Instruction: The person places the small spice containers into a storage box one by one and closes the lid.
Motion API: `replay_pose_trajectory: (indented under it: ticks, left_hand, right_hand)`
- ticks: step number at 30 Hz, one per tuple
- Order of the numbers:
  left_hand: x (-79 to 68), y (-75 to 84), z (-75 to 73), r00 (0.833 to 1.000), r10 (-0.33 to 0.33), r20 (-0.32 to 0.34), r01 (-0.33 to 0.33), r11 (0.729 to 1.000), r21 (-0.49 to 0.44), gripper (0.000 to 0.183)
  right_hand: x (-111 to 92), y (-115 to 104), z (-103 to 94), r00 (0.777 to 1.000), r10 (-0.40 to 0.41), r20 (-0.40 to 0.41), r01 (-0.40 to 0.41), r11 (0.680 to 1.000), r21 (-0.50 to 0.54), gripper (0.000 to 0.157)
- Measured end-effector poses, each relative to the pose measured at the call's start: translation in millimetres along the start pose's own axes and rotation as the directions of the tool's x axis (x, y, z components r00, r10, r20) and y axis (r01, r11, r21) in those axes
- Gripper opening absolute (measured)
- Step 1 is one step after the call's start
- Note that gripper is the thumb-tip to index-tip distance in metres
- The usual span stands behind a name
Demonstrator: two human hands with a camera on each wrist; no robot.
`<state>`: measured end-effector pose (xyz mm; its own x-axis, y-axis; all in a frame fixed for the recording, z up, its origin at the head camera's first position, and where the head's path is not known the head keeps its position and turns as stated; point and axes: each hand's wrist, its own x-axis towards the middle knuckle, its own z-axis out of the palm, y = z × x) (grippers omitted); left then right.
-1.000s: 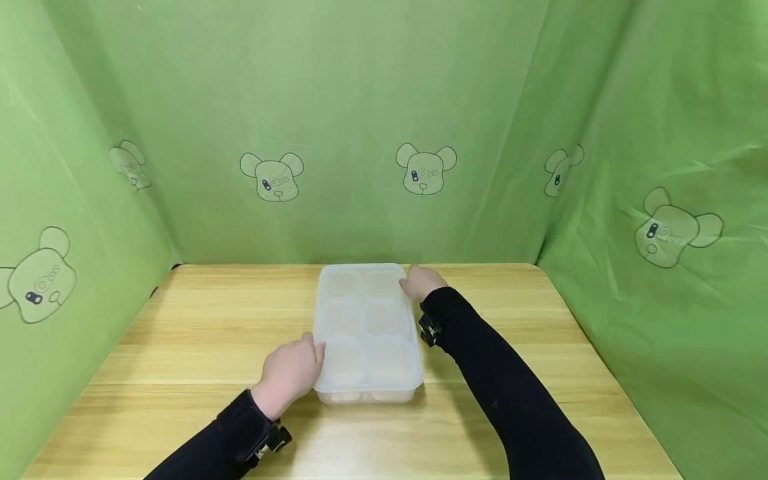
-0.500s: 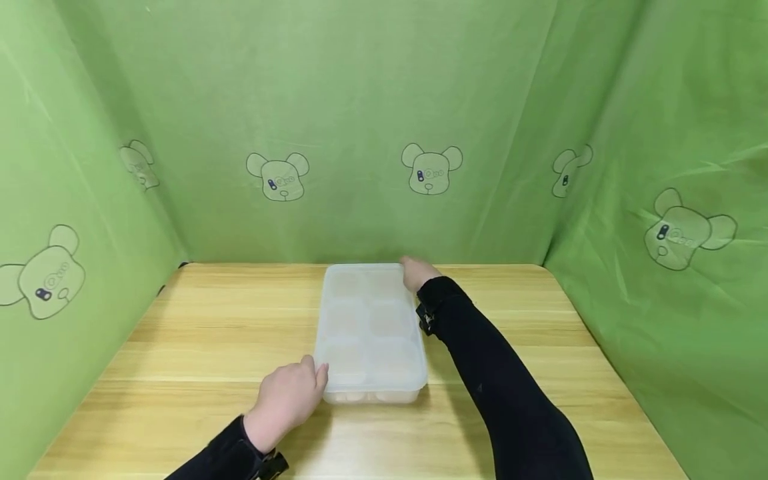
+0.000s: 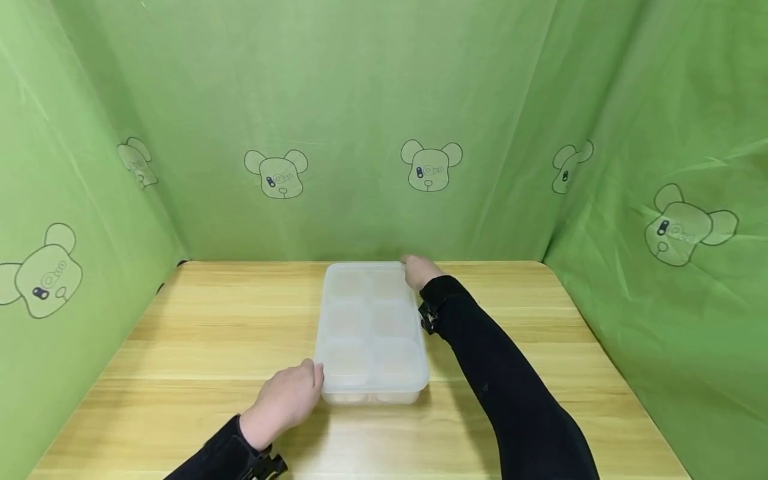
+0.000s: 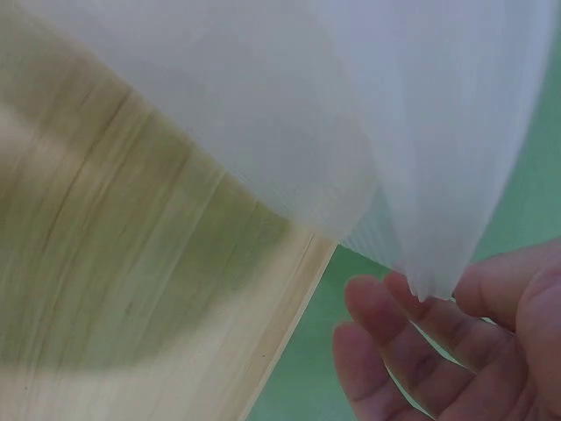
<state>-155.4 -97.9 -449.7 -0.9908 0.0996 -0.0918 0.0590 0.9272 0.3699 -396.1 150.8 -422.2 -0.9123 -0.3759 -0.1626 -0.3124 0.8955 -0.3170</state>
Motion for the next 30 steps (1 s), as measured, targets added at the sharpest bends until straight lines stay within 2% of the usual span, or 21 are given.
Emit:
replay_pose_trajectory:
  ticks: [6, 13, 23, 30]
  left_hand:
    - [5.4, -9.0, -1.3, 0.999, -0.004, -0.040, 0.004, 1.000, 0.008, 0.038]
    - [12.4, -17.3, -2.6, 0.995, -0.024, -0.100, 0.023, 1.000, -0.008, 0.037]
    - [22.9, -28.4, -3.9, 0.975, -0.039, -0.220, 0.037, 0.999, -0.016, 0.034]
    - [37.0, -32.5, -6.8, 0.960, -0.037, -0.279, 0.030, 0.999, -0.028, 0.034]
  right_hand:
    - [-4.8, 7.8, -0.2, 0.999, -0.040, -0.011, 0.039, 0.998, -0.043, 0.041]
    - [-12.8, 17.0, -2.3, 0.999, -0.040, -0.021, 0.040, 0.999, -0.022, 0.041]
    - [-30.6, 29.1, -4.3, 0.999, -0.010, -0.032, 0.011, 1.000, 0.011, 0.034]
    - [-42.3, 33.6, -5.1, 0.997, -0.022, -0.077, 0.019, 0.999, -0.035, 0.025]
